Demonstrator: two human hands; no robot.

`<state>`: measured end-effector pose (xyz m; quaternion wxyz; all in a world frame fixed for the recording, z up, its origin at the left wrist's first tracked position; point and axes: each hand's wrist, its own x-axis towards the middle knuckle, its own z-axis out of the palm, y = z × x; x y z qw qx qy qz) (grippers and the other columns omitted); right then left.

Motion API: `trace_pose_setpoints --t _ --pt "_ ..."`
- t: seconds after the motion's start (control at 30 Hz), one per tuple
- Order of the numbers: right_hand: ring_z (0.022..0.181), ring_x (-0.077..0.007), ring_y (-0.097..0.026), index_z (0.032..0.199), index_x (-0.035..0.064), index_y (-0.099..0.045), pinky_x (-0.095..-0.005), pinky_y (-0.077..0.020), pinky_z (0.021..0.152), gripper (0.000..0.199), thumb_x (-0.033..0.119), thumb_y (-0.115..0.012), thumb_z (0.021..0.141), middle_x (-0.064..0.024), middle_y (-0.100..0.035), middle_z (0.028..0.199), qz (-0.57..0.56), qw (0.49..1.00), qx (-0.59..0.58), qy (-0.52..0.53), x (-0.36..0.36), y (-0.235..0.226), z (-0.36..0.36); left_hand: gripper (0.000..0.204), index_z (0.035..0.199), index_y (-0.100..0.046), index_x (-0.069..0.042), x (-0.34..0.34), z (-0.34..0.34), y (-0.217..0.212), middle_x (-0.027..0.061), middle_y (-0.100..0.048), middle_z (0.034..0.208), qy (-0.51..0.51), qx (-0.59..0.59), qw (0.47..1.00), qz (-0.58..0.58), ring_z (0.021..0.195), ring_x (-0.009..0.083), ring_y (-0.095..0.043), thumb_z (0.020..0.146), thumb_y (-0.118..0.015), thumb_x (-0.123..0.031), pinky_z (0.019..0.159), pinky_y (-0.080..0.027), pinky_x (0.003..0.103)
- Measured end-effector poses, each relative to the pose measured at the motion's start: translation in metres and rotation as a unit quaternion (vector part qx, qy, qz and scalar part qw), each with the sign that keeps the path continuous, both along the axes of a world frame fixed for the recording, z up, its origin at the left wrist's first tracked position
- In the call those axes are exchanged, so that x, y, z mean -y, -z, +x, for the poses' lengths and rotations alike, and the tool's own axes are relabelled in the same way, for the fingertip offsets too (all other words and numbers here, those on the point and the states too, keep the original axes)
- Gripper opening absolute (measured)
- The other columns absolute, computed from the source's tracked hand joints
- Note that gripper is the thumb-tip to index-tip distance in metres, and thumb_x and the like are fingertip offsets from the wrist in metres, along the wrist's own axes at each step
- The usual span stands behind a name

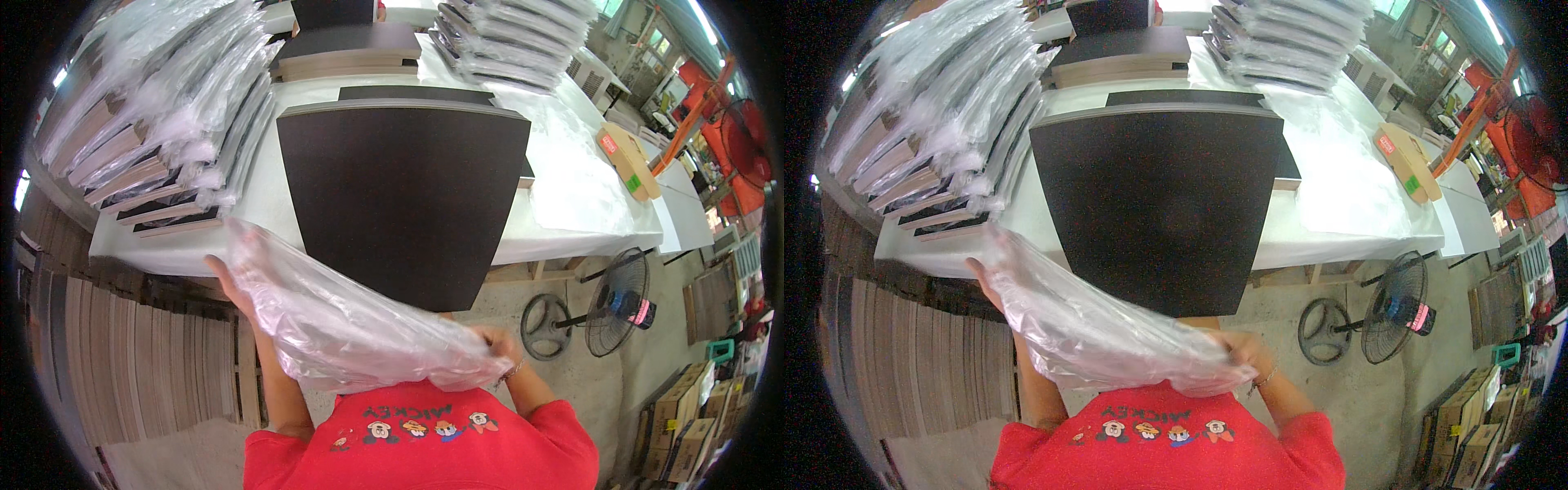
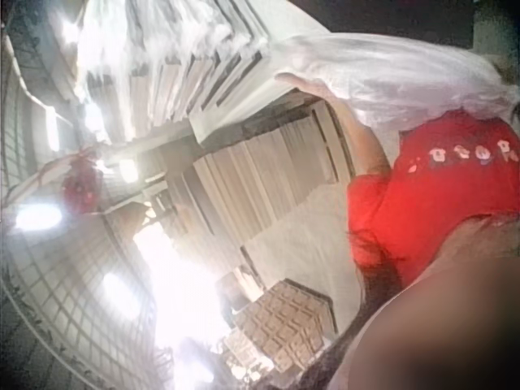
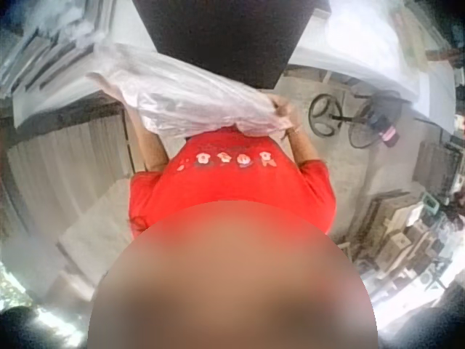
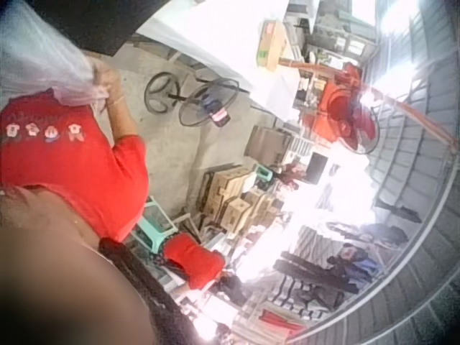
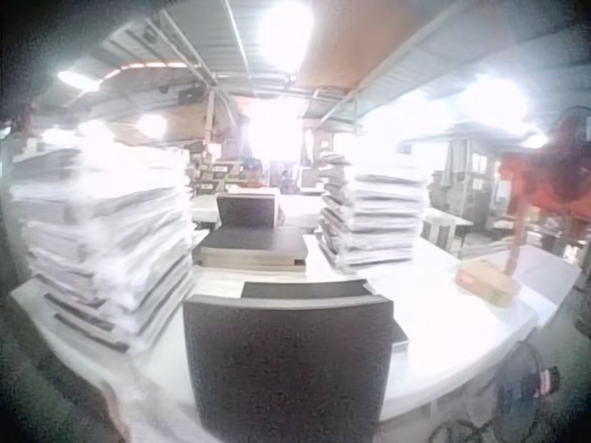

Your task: The person picks up a black rectangular board and places it into a clear plastic bag. They repeat this process for several boards, stacking the packaged items on the table.

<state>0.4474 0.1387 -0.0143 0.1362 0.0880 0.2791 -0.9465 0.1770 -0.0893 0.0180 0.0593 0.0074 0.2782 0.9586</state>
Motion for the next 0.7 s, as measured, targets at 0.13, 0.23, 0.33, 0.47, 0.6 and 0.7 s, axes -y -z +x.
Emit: trace_pose_setpoints --t 0.13,0.23,0.33,0.47,0.6,0.7 --pt "0.109 -0.0205 -0.054 0.129 -0.0129 -0.037 -0.0300 -0.0409 0.096 0.109 0.045 -0.085 0.050 -0.0174 -0.052 0.123 0.081 0.990 -0.013 -0.118 -0.014 0.005 -0.012 0.072 0.134 -0.037 -0.008 0.041 -0.027 0.042 0.0090 -0.055 0.098 0.135 -0.061 0.980 0.131 0.092 0.0171 -0.053 0.084 -0.053 -0.058 0.085 -0.044 0.033" --pt "0.116 -0.0213 -0.048 0.134 -0.0089 -0.033 -0.0306 -0.0361 0.100 0.103 0.037 -0.083 0.056 -0.0155 -0.047 0.130 0.087 0.986 -0.059 -0.129 -0.031 0.047 -0.003 0.077 0.129 -0.039 -0.003 0.040 -0.028 0.056 0.0071 -0.052 0.089 0.106 -0.042 0.991 0.076 0.084 0.0178 -0.053 0.082 -0.052 -0.062 0.071 -0.046 0.030" --pt "0.112 -0.0190 -0.050 0.132 -0.0076 -0.037 -0.0298 -0.0401 0.095 0.096 0.031 -0.082 0.057 -0.0129 -0.050 0.127 0.084 0.991 -0.054 -0.086 -0.040 0.018 -0.017 0.079 0.126 -0.040 0.000 0.015 0.005 0.016 0.0077 -0.053 0.088 -0.048 0.030 0.996 -0.062 0.076 0.0194 -0.054 0.082 -0.047 -0.066 0.064 -0.047 0.028" --pt "0.101 -0.0231 -0.057 0.124 -0.0032 -0.048 -0.0339 -0.0467 0.084 0.072 0.032 -0.074 0.066 -0.0138 -0.057 0.115 0.381 0.906 -0.097 0.154 -0.079 0.115 -0.011 0.069 0.123 -0.046 0.000 0.040 -0.021 0.030 0.0093 -0.056 0.100 0.377 -0.292 0.869 0.136 0.092 0.0211 -0.055 0.079 -0.057 -0.052 0.079 -0.046 0.035" --pt "0.104 -0.0276 -0.055 0.121 0.0005 -0.050 -0.0383 -0.0456 0.089 0.048 0.033 -0.055 0.086 -0.0164 -0.054 0.118 0.504 0.578 -0.154 0.623 -0.093 0.134 -0.005 0.061 0.120 -0.051 -0.001 0.050 -0.019 0.047 0.0086 -0.057 0.107 0.486 -0.234 0.825 -0.167 0.098 0.0218 -0.055 0.071 -0.069 -0.033 0.084 -0.045 0.034" --pt "0.108 -0.0235 -0.052 0.133 0.0021 -0.037 -0.0353 -0.0486 0.088 0.048 0.033 -0.037 0.097 -0.0139 -0.050 0.125 0.221 0.782 -0.122 0.570 -0.109 0.036 -0.036 0.060 0.119 -0.054 -0.002 0.055 0.003 0.111 0.0081 -0.058 0.112 0.633 -0.238 0.712 -0.189 0.102 0.0224 -0.055 0.066 -0.078 -0.019 0.089 -0.044 0.034"
